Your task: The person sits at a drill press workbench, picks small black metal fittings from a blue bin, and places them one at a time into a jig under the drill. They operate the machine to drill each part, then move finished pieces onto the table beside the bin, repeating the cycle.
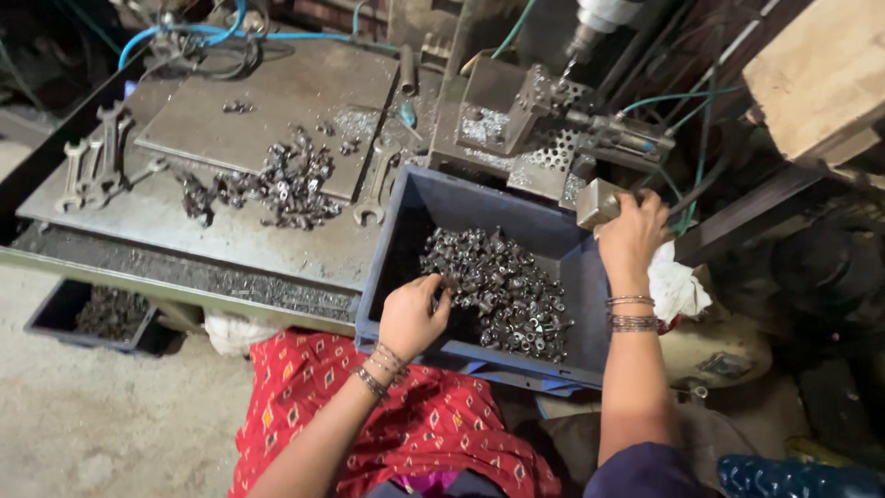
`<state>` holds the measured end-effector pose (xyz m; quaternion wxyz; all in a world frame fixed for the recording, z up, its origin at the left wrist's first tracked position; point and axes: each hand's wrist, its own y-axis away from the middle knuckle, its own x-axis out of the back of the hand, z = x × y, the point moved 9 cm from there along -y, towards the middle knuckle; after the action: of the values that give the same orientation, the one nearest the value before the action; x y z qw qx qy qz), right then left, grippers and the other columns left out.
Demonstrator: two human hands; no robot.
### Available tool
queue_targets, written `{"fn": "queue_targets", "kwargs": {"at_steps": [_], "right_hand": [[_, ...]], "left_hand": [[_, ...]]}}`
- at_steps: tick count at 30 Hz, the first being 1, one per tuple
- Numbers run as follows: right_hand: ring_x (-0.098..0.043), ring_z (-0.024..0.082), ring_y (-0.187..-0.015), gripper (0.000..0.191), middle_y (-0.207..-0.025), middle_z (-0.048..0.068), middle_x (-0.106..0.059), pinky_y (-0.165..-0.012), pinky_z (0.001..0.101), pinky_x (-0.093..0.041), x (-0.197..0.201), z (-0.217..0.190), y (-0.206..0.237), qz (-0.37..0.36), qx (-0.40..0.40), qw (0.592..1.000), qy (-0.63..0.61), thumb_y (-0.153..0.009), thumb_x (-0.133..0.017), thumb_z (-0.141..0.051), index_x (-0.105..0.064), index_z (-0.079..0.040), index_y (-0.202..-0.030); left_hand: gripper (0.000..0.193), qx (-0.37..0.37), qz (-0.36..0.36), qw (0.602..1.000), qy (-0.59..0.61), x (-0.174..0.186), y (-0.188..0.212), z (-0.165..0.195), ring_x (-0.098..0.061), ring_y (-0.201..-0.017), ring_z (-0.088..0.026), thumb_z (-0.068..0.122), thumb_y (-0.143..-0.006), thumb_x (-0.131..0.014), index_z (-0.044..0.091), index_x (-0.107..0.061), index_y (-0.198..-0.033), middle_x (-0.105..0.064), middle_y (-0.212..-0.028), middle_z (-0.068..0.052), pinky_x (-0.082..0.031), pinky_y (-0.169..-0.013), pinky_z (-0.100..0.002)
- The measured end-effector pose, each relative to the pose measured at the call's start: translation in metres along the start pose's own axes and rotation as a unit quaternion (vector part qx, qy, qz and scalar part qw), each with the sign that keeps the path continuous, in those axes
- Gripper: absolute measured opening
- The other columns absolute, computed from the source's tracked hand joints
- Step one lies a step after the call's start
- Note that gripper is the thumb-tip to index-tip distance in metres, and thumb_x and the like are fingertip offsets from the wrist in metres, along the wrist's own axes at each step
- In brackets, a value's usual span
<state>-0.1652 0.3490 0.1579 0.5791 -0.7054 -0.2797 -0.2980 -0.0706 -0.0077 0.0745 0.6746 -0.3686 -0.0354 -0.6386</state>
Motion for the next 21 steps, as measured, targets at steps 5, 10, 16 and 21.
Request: {"fn": "queue_targets", "kwargs": {"at_steps": [5, 10, 16, 21], "right_hand": [[-0.05, 0.045, -0.127, 0.038, -0.139, 0.022, -0.056, -0.107, 0.0538, -0.045, -0.002, 0.012, -0.012, -0.037, 0.048, 0.998, -0.005, -0.084, -0.065, 0.0, -0.078, -0.008, -0.119], [-0.047, 0.052, -0.129, 0.048, -0.144, 0.034, -0.048, -0.108, 0.0563, -0.041, 0.027, -0.035, 0.04, 0.006, 0.137, 0.99, -0.039, -0.091, -0.058, 0.003, -0.065, -0.001, -0.139], [-0.052, 0.049, -0.126, 0.041, -0.137, 0.032, -0.052, -0.108, 0.0511, -0.044, 0.022, -0.108, 0.158, -0.119, 0.147, 0.96, -0.205, -0.091, -0.061, 0.0, -0.063, -0.001, -0.132], [-0.057, 0.042, -0.123, 0.029, -0.133, 0.023, -0.059, -0.105, 0.049, -0.047, 0.026, -0.109, 0.175, -0.088, 0.073, 0.971, -0.208, -0.095, -0.062, -0.004, -0.065, 0.0, -0.124]], "left_hand": [[0.011, -0.041, 0.044, 0.998, 0.013, 0.008, 0.003, 0.009, -0.068, -0.076, -0.036, 0.018, -0.089, -0.068, 0.007, -0.067, -0.093, -0.07, -0.084, -0.013, -0.053, -0.064, -0.048], [0.013, -0.029, 0.026, 0.999, 0.029, 0.011, 0.003, 0.008, -0.07, -0.082, -0.036, 0.018, -0.089, -0.069, 0.008, -0.068, -0.098, -0.071, -0.089, -0.014, -0.055, -0.07, -0.046], [0.022, -0.047, 0.097, 0.977, 0.182, 0.044, 0.0, -0.01, -0.074, -0.093, -0.025, 0.012, -0.093, -0.072, 0.007, -0.068, -0.114, -0.075, -0.102, -0.011, -0.057, -0.082, -0.035], [0.022, 0.138, 0.244, 0.913, 0.295, 0.092, -0.006, -0.156, -0.069, -0.085, -0.013, 0.013, -0.097, -0.064, 0.007, -0.064, -0.118, -0.073, -0.103, -0.009, -0.059, -0.073, -0.029]]}}
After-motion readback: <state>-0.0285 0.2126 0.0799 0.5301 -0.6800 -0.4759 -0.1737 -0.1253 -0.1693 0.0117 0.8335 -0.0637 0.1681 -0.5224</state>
